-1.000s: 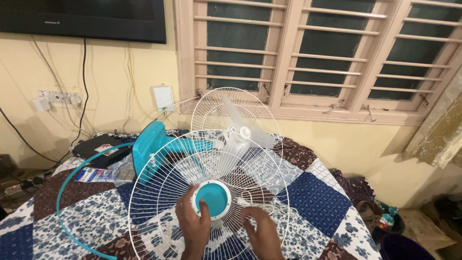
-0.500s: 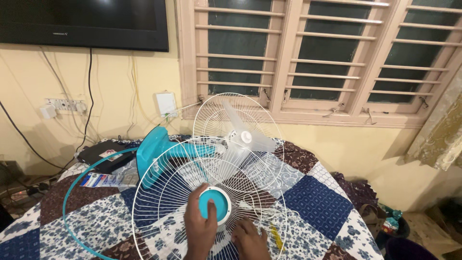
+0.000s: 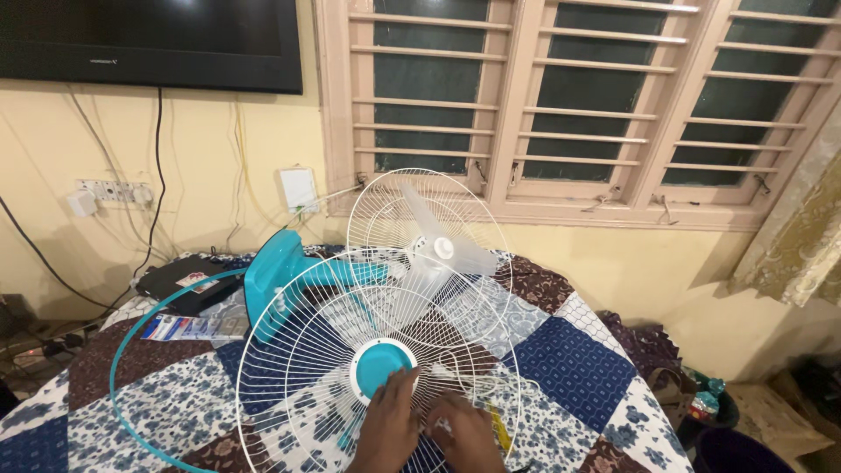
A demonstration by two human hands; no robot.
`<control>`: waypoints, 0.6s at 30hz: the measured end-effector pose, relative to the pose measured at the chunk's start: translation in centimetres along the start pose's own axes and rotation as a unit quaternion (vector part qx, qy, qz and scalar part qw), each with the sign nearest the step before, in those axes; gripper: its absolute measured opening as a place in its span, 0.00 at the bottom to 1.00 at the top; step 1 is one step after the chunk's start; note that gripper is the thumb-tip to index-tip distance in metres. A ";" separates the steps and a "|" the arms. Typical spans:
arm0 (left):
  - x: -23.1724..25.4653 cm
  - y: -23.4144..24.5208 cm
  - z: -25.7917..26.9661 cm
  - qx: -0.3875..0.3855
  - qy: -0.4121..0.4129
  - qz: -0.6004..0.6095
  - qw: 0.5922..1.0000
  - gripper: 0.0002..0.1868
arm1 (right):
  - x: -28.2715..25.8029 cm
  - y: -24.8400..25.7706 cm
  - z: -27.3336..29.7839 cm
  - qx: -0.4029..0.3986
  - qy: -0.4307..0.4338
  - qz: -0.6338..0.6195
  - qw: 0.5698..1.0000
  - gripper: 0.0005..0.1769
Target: The person assembles a table fan by attaching the front grill to the fan head. They use a yellow screwdriver to tighten the central nut securing the grill in place.
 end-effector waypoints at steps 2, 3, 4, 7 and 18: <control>0.1 0.0 0.2 -0.017 -0.006 0.010 1.000 0.41 | 0.0 2.7 0.2 0.055 -0.003 -0.132 0.990 0.08; 0.4 0.4 0.2 -0.014 -0.015 0.009 1.000 0.41 | -0.3 3.9 0.3 0.082 0.009 -0.165 0.983 0.07; 0.8 0.5 0.3 -0.012 -0.024 0.009 1.000 0.41 | -0.1 5.1 0.6 0.109 0.019 -0.195 0.975 0.06; 0.8 0.0 -0.2 -0.038 0.020 -0.036 0.998 0.45 | 1.6 7.3 1.3 0.152 0.018 -0.296 0.943 0.03; 2.2 -1.5 -0.6 -0.062 0.091 -0.201 0.974 0.46 | 15.0 6.7 5.1 0.195 -0.162 -0.325 0.911 0.08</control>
Point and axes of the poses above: each hand's wrist, its own z-axis away from the middle knuckle, its own y-axis out of the back of the hand, x = y × z, the point moved 10 cm from there along -z, towards the middle knuckle, and after that the axes turned 13 degrees about z, right-handed, at the moved point
